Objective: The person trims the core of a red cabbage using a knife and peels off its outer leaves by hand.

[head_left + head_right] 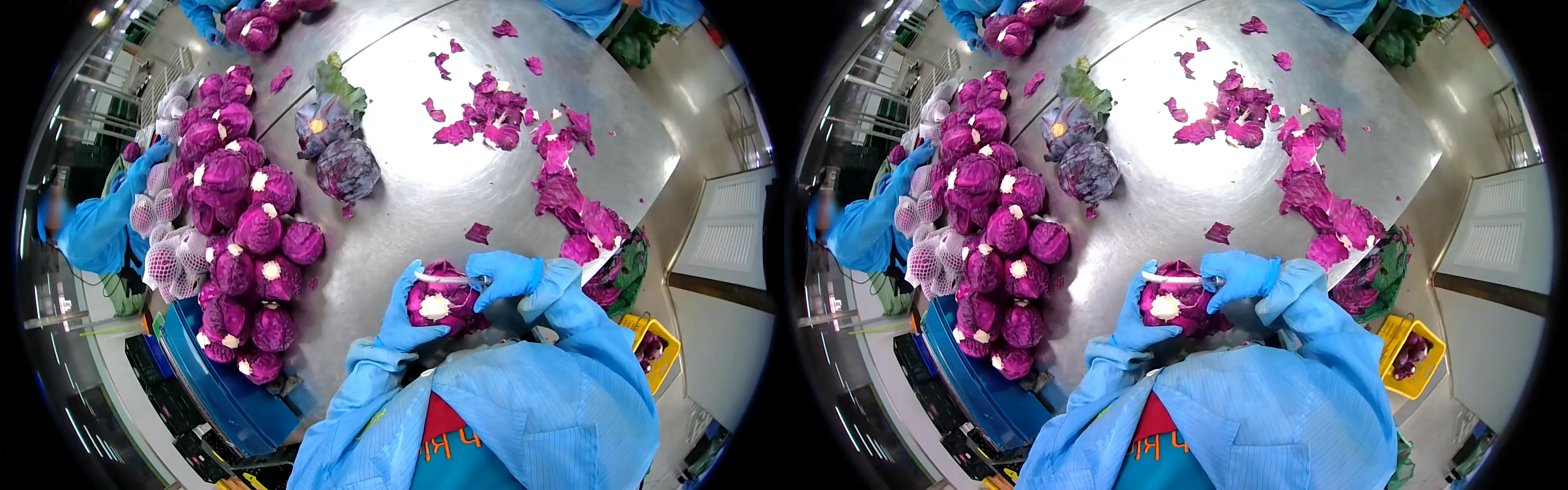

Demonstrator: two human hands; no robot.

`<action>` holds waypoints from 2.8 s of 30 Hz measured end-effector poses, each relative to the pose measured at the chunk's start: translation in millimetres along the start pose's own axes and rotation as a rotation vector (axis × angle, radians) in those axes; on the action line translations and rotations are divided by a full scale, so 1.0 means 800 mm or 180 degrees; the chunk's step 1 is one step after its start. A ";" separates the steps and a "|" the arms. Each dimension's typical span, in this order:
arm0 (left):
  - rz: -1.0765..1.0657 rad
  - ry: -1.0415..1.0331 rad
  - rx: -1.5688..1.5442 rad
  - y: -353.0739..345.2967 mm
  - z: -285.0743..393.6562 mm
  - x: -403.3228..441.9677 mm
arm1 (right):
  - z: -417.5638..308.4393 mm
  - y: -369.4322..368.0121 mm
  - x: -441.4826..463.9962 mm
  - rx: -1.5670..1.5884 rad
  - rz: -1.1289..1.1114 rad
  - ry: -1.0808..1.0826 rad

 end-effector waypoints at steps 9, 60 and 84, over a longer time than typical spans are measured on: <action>-0.0124 -0.0240 0.0208 0.009 -0.007 0.003 | 0.013 0.002 -0.006 0.0435 0.0327 -0.0404; 0.1156 0.0483 -0.0026 0.011 -0.013 0.021 | -0.018 0.169 -0.117 -0.0820 0.3751 -0.0269; 0.1059 0.0215 0.0878 0.009 -0.006 0.023 | -0.032 0.146 -0.013 0.2157 0.2850 -0.1020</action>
Point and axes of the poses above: each hand's wrist, its own x-axis towards the middle knuckle, its own y-axis out of the back of the hand, z = x × y, the point moved 10 cm from there along x, towards the middle knuckle, and after that the axes turned 9 degrees about z, right-handed, at the moved point
